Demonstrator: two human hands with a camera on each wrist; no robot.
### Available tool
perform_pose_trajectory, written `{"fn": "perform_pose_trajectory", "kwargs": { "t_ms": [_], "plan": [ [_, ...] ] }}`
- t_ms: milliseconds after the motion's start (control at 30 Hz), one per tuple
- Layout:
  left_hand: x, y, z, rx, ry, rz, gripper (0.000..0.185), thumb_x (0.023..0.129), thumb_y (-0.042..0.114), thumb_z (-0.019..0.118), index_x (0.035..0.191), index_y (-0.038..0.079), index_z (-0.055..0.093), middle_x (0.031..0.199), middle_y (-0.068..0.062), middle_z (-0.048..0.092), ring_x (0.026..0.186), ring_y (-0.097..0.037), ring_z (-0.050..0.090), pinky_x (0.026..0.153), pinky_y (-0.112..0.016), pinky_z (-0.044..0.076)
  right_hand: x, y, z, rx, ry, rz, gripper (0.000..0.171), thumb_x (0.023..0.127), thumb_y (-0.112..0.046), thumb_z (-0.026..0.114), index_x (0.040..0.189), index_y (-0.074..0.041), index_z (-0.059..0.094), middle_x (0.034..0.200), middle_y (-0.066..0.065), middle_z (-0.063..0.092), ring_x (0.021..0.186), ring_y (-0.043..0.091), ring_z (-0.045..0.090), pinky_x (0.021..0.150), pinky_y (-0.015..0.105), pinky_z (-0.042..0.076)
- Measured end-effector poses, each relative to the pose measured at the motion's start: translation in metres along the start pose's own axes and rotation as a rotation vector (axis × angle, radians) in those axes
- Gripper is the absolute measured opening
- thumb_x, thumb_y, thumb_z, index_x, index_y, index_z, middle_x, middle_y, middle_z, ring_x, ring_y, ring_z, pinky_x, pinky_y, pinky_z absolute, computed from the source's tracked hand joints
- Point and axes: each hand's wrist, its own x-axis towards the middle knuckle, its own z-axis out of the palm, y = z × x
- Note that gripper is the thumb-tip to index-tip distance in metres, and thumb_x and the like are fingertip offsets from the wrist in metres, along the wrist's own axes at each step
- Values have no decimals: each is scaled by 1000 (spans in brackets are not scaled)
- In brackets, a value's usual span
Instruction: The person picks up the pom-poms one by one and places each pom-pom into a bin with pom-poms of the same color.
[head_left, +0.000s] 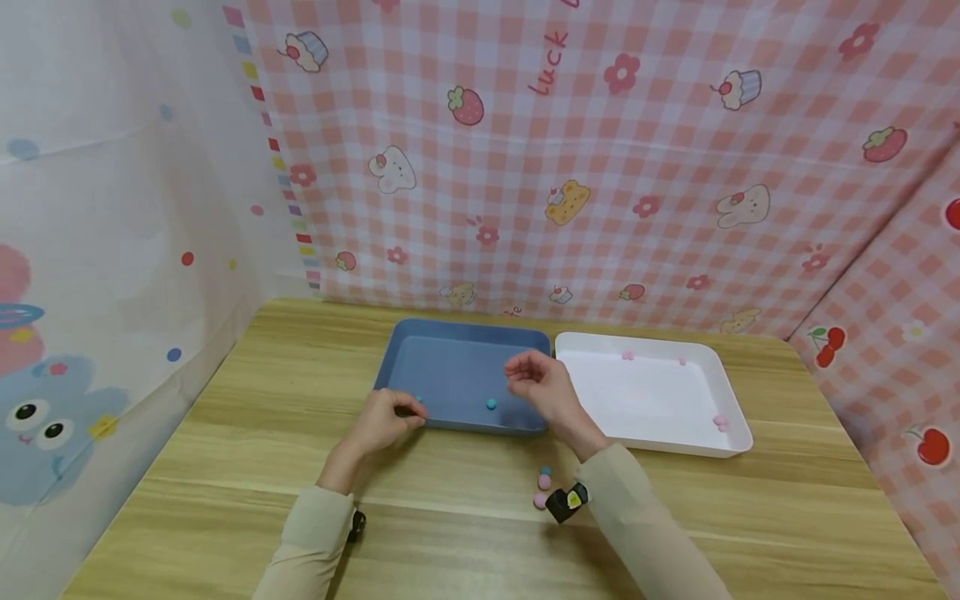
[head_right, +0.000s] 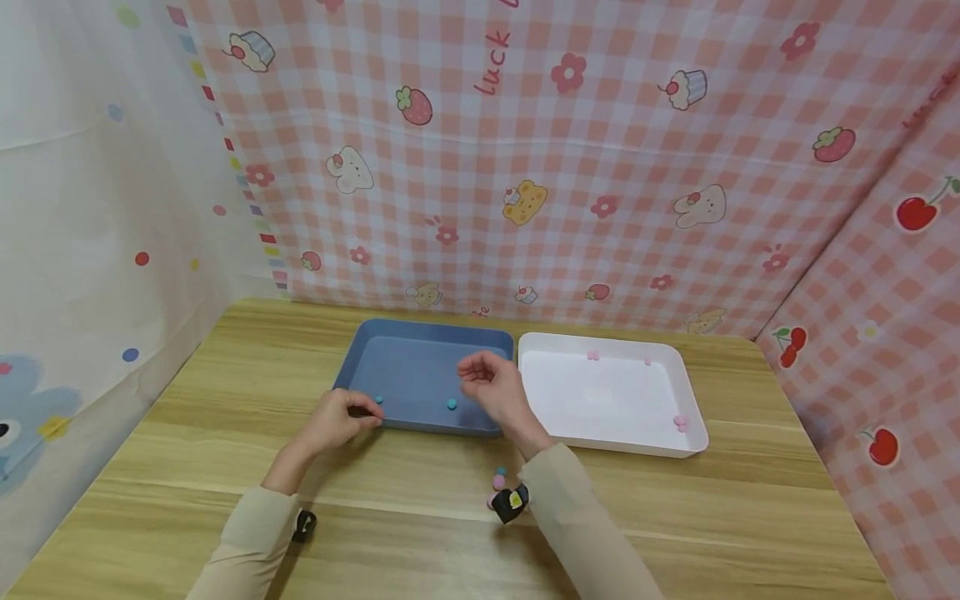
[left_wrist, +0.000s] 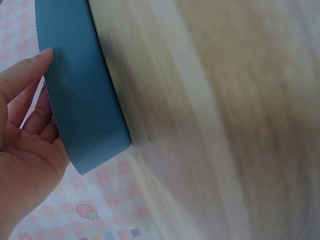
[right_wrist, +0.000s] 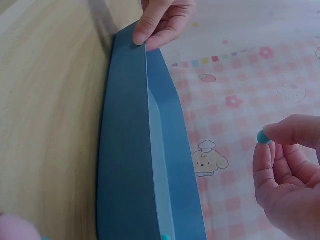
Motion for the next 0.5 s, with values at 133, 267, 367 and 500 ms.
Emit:
{"fn": "perform_pose_trajectory", "kwargs": {
  "t_ms": [133, 267, 367, 500],
  "plan": [
    [0, 0, 0, -3, 0, -4, 5, 78, -5, 70, 78, -1, 72, 79, -9, 69, 77, -22, 63, 69, -26, 50, 8, 0, 5, -4, 14, 4, 18, 81, 11, 61, 99, 6, 62, 97, 23, 61, 80, 15, 58, 70, 22, 49],
    [0, 0, -1, -3, -1, -6, 6, 78, -6, 70, 78, 0, 72, 79, -9, 69, 77, -22, 63, 69, -27, 51, 17, -1, 10, 12, 39, 20, 18, 80, 13, 62, 97, 8, 62, 93, 21, 62, 77, 12, 58, 68, 21, 49],
    [1, 0, -1, 2, 0, -7, 6, 78, -5, 70, 78, 0, 72, 79, -9, 69, 77, -22, 63, 69, -27, 51, 23, 0, 13, 33, 49, 28, 18, 80, 14, 62, 97, 8, 61, 92, 19, 62, 76, 12, 58, 69, 20, 49],
    [1, -1, -1, 13, 0, 5, 5, 78, -5, 70, 78, 0, 72, 79, -9, 69, 77, -22, 63, 70, -27, 51, 31, 3, 15, 47, 62, 33, 18, 80, 15, 60, 97, 8, 61, 90, 14, 62, 76, 11, 56, 68, 20, 48]
  ]
}}
